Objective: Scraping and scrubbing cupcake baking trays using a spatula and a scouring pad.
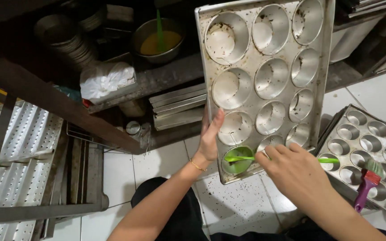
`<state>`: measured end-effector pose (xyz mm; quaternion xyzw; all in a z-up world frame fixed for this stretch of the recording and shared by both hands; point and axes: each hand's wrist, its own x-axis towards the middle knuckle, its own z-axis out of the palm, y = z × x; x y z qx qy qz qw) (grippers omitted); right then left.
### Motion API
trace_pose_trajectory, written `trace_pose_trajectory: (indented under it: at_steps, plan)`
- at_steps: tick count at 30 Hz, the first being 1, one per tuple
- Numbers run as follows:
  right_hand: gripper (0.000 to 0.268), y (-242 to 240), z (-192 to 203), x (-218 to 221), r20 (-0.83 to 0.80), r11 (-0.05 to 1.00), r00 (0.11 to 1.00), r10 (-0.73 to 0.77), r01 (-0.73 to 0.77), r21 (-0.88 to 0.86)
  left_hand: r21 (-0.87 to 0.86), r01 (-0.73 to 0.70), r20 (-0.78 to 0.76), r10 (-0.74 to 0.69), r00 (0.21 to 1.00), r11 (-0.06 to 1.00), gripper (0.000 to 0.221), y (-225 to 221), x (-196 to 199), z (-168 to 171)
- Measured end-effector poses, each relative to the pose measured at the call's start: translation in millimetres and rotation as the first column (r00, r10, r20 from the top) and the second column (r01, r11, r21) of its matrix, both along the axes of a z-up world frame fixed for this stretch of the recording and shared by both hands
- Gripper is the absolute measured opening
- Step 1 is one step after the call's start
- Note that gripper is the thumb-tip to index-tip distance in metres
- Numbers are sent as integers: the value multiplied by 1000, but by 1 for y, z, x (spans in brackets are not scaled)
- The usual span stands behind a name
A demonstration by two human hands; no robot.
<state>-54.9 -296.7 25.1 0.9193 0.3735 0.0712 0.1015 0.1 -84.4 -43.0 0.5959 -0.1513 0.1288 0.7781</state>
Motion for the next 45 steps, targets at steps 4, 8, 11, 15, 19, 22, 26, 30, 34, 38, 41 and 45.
trace_pose_trajectory:
  at_steps: [4,8,11,15,19,22,26,30,34,38,41,45]
  plan:
    - [18,0,-11,3,-161,987,981,-108,125,103,-39,-17,-14,16,1000,999,60,2,9,-19]
    - [21,-4,-12,5,-344,943,916,-208,281,180,-414,123,-116,-187,976,902,61,7,17,-19]
    - [23,-17,-5,10,-381,924,913,-146,263,276,-555,155,-152,-283,947,817,62,14,22,-22]
    - [22,-29,10,10,-187,893,982,-32,112,436,-572,134,-161,-271,949,809,62,22,25,-25]
    - [18,-19,-9,0,-2,923,999,-54,51,382,-567,158,-138,-282,950,808,62,21,22,-26]
    - [14,-10,-22,-9,39,959,998,-50,38,282,-480,128,-171,-235,957,868,63,19,18,-30]
    - [16,-19,-25,0,-122,955,990,-70,102,279,-315,91,-105,-130,986,945,61,17,17,-37]
    - [28,-59,8,10,-350,897,873,-340,412,159,-127,46,-135,-63,989,991,64,35,30,-101]
    - [32,-122,-12,20,-275,865,865,-419,473,169,140,34,-135,-15,991,990,73,29,2,-55]
    - [28,-170,-48,26,-299,780,732,-612,621,-75,520,152,-245,-24,969,841,98,13,-8,-103]
    - [27,-182,-55,25,-316,770,717,-621,633,-80,763,320,-348,-61,936,561,107,-6,-11,-128]
    - [27,-176,-48,24,-236,756,719,-653,636,-155,929,364,-370,-130,920,-69,104,-38,-25,-163]
